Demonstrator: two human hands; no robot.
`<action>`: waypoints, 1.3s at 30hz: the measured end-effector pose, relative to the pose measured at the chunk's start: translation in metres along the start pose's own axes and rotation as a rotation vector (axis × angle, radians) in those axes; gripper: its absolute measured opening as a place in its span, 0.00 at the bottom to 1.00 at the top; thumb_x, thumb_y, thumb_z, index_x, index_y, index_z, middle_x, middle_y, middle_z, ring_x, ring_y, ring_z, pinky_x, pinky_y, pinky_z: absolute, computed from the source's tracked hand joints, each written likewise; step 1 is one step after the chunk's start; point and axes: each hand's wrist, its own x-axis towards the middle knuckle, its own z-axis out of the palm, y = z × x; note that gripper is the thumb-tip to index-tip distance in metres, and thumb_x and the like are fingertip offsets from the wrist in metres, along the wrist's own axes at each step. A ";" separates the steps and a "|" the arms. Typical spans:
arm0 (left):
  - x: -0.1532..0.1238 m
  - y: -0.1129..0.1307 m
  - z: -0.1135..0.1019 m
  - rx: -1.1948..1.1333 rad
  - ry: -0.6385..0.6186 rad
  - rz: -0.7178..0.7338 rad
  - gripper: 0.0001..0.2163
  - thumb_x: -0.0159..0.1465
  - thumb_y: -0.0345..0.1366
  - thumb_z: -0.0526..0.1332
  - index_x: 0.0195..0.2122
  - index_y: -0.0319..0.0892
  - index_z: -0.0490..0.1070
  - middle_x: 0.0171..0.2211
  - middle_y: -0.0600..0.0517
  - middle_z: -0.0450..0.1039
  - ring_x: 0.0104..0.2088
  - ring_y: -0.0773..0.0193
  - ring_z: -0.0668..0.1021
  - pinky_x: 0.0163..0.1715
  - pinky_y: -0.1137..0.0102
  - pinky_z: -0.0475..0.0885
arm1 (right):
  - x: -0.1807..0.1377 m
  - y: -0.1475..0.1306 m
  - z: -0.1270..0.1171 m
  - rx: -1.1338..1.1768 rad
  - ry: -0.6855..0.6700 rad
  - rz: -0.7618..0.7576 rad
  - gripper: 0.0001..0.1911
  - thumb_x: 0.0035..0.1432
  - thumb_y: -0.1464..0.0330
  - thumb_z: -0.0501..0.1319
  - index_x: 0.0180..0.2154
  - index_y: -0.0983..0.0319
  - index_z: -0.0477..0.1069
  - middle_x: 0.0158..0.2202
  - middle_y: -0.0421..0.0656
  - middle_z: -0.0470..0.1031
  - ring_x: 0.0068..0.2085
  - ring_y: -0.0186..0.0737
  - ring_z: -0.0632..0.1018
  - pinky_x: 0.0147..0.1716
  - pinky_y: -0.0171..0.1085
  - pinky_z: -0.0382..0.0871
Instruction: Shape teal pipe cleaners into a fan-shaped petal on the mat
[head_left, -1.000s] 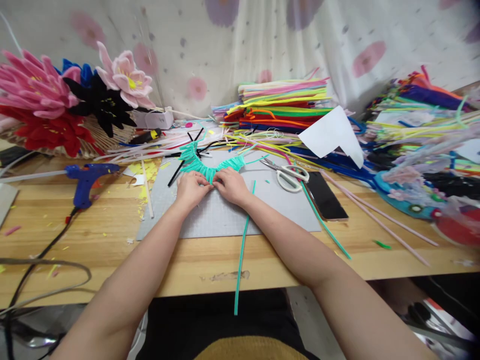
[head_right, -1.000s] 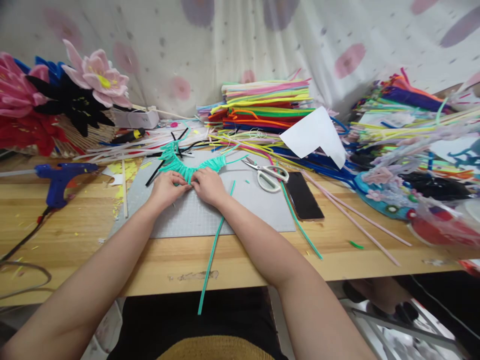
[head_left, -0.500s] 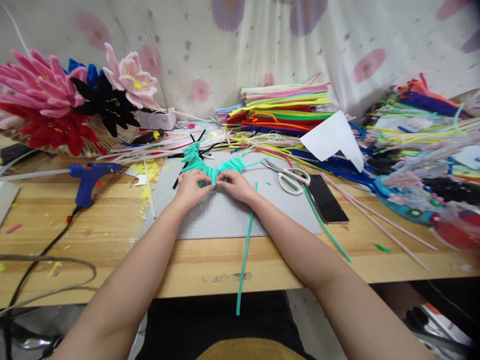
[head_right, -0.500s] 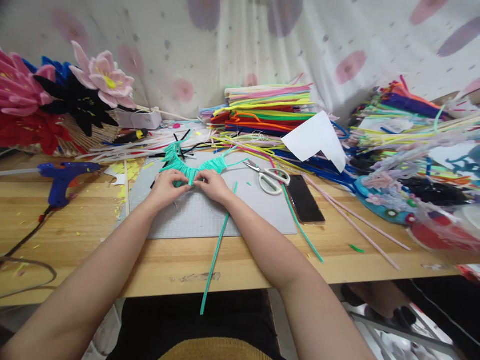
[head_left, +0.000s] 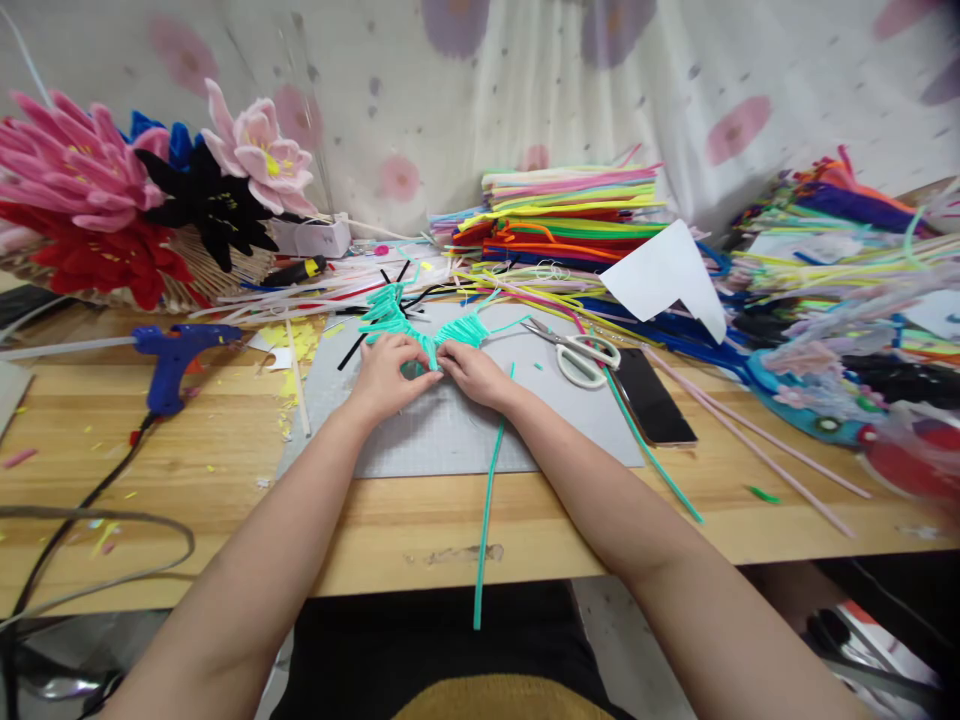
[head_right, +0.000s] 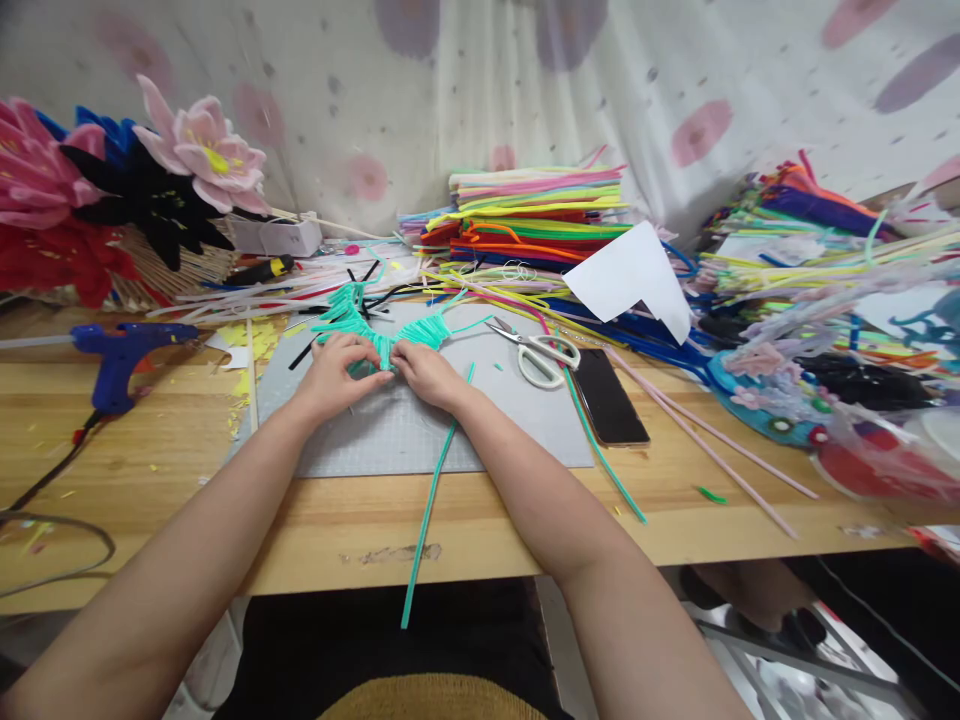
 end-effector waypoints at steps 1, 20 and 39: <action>0.000 0.000 0.000 -0.030 -0.007 0.013 0.08 0.55 0.43 0.62 0.28 0.43 0.72 0.37 0.51 0.71 0.44 0.57 0.69 0.47 0.61 0.57 | 0.000 0.000 0.001 0.027 0.006 0.003 0.06 0.58 0.69 0.49 0.29 0.62 0.59 0.29 0.40 0.65 0.33 0.34 0.66 0.36 0.35 0.59; 0.005 -0.010 0.005 -0.259 -0.128 -0.083 0.16 0.50 0.45 0.62 0.18 0.42 0.57 0.20 0.57 0.60 0.25 0.68 0.65 0.28 0.71 0.60 | 0.001 -0.006 0.017 0.349 0.185 0.088 0.05 0.52 0.69 0.54 0.31 0.59 0.56 0.28 0.37 0.64 0.31 0.33 0.69 0.34 0.35 0.64; 0.002 -0.010 0.009 -0.174 -0.204 0.015 0.12 0.57 0.46 0.56 0.29 0.43 0.70 0.29 0.52 0.69 0.34 0.62 0.70 0.35 0.68 0.64 | -0.002 -0.009 0.013 0.164 0.195 0.083 0.03 0.55 0.70 0.53 0.35 0.60 0.62 0.30 0.39 0.69 0.33 0.34 0.70 0.36 0.35 0.62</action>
